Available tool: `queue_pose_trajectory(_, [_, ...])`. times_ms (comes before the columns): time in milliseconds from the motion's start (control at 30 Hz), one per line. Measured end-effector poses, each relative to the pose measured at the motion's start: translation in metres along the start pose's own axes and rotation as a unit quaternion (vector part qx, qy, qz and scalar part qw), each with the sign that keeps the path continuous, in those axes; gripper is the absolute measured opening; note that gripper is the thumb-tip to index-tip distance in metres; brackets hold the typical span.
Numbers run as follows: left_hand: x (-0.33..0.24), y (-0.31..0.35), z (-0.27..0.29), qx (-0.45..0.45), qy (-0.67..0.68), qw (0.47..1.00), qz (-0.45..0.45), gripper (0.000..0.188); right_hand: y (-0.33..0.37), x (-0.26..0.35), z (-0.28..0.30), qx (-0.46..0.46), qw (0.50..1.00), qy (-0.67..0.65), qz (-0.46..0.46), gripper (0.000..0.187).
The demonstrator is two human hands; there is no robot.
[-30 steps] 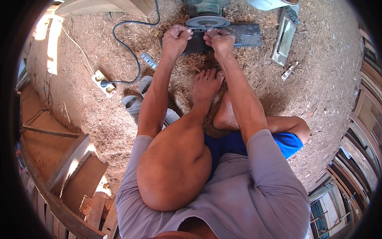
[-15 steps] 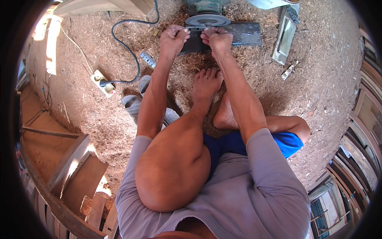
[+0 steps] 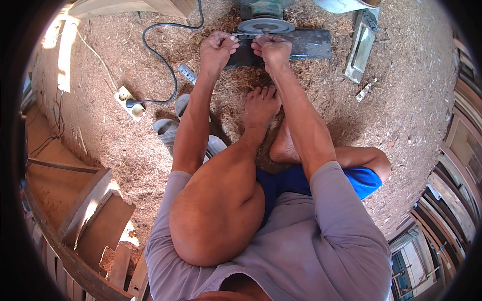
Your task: The person uses a bench grinder to sharpen or smooth the edges of a small metal hinge component, dipping the piece into a bucket of water to cool it between grinding sessions.
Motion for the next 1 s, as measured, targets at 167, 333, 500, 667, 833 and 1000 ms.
queue_pose_trajectory(167, [0.001,-0.001,0.001,0.001,-0.020,1.000,-0.005,0.008,0.001,0.000,0.002,-0.001,1.000,0.002,-0.001,0.009])
queue_pose_trajectory(333, [0.003,-0.003,-0.004,-0.006,-0.077,0.997,-0.007,0.014,-0.001,0.004,0.010,-0.009,1.000,0.006,-0.001,0.010])
queue_pose_trajectory(500, [0.006,-0.005,-0.005,-0.010,-0.149,0.989,-0.015,0.017,0.001,0.008,0.012,-0.016,1.000,0.007,-0.008,0.010])
queue_pose_trajectory(667, [0.004,-0.005,-0.009,-0.008,-0.188,0.982,-0.017,0.019,0.000,0.009,0.017,-0.021,1.000,0.005,-0.007,0.011])
queue_pose_trajectory(833, [0.003,-0.006,-0.012,-0.016,-0.224,0.974,-0.039,0.018,-0.003,0.009,0.021,-0.026,0.999,0.007,-0.017,0.012])
queue_pose_trajectory(1000, [0.011,-0.010,-0.006,-0.015,-0.178,0.983,-0.040,0.018,0.000,0.009,0.014,-0.015,1.000,-0.006,-0.012,0.013])
Point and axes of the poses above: each hand's wrist, its own y-axis away from the middle knuckle, its own z-axis out of the back of the hand, x = y × z, the point moved 6 cm from there along -y, towards the middle knuckle, and after that the axes turned 4 degrees about -x, right-handed, at the moved point
